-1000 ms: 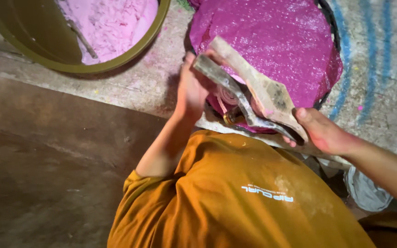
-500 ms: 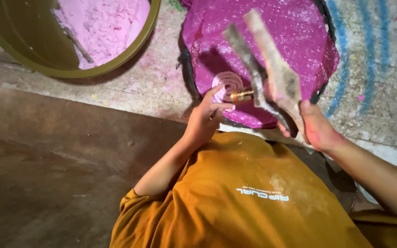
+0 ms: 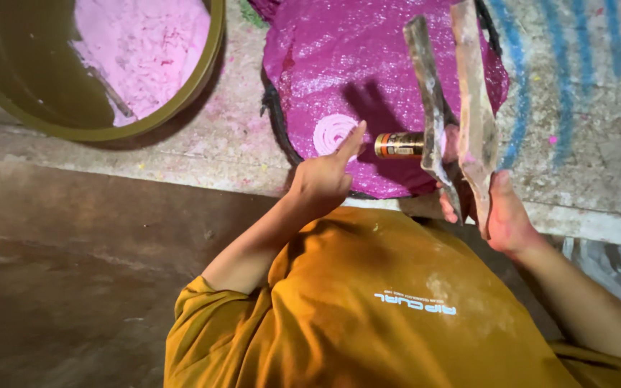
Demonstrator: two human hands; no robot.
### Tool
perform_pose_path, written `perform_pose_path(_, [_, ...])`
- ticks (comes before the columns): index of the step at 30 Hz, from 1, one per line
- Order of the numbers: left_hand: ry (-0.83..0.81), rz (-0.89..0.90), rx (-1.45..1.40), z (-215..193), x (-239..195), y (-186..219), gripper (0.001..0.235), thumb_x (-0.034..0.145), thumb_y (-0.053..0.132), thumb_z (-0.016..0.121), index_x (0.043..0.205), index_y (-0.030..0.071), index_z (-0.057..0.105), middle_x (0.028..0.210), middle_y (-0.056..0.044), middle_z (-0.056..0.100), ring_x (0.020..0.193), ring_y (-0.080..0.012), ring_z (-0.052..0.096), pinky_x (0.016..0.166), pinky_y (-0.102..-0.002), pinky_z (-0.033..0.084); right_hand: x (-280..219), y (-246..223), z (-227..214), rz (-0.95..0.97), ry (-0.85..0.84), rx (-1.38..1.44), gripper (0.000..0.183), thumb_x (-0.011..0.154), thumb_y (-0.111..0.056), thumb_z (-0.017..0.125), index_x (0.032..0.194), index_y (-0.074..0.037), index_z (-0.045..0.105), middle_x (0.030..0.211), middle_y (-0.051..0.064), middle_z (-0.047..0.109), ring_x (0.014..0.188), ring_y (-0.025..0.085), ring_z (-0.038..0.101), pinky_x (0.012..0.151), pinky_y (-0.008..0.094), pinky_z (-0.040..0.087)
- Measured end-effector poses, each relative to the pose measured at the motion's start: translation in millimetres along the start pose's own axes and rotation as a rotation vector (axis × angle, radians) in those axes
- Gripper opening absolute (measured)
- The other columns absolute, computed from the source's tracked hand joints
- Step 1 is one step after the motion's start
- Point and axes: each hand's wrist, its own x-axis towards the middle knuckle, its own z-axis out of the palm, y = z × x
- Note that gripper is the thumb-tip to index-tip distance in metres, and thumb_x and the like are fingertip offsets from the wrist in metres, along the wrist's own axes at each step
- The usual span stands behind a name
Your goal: The person scoops pink paste from a bowl and uses a handheld extruder to form spiral-shaped incense cones on a glittery purple tray. The person repeatedly extrudes paste, then uses a finger to lift and place each cone onto the tray.
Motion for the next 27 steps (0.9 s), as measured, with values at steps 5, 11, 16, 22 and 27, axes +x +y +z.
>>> perform_pose_path(5, [-0.061,0.093,0.238,3.3,6.5,-2.3,0.083,0.087,0.006,0.052,0.162,0.015,0.019,0.140,-0.011,0.064,0.070,-0.0238,0.073,0.054,-0.040,0.056,-2.9,-0.3,-0.8,-0.052,-0.043,-0.015,0.091,0.096,-0.078,0.039,0.140,0.002,0.050,0.108,0.014,0.064,0.087,0.024,0.061,0.074,0.041,0.050])
perform_pose_path(11, [0.047,0.048,0.170,-30.2,9.7,9.7,0.078,0.089,0.010,0.058,0.162,0.022,0.034,0.135,-0.008,0.069,0.070,-0.0252,0.073,0.061,-0.038,0.058,6.0,-1.1,-2.5,-0.041,-0.047,-0.010,0.088,0.098,-0.077,0.038,0.138,0.000,0.052,0.102,0.015,0.064,0.085,0.025,0.062,0.075,0.040,0.050])
perform_pose_path(16, [0.379,0.429,0.051,-83.7,14.6,32.8,0.076,0.080,0.023,0.079,0.146,0.009,0.044,0.134,-0.018,0.062,0.113,-0.0388,0.068,0.097,-0.044,0.056,36.7,-28.6,29.0,-0.039,-0.168,-0.139,0.092,0.099,-0.078,0.034,0.135,0.004,0.056,0.097,0.014,0.066,0.085,0.025,0.063,0.076,0.040,0.053])
perform_pose_path(22, [0.360,0.236,-0.591,-102.2,12.4,17.1,0.055,0.079,0.008,0.090,0.126,-0.003,0.063,0.122,-0.017,0.072,0.114,-0.0279,0.072,0.104,-0.042,0.059,81.4,-86.2,72.7,-0.017,-0.565,-0.168,0.087,0.094,-0.077,0.032,0.143,-0.008,0.055,0.118,0.011,0.066,0.103,0.019,0.065,0.085,0.035,0.055])
perform_pose_path(27, [0.729,0.227,-0.548,-98.0,-10.7,-38.7,0.066,0.079,0.006,0.087,0.132,-0.004,0.049,0.120,-0.013,0.063,0.115,-0.0228,0.063,0.105,-0.037,0.053,104.2,-44.3,88.8,-0.420,-0.169,-1.214,0.018,0.101,-0.022,0.058,0.112,-0.015,0.071,0.121,0.011,0.058,0.119,0.028,0.052,0.107,0.043,0.043])
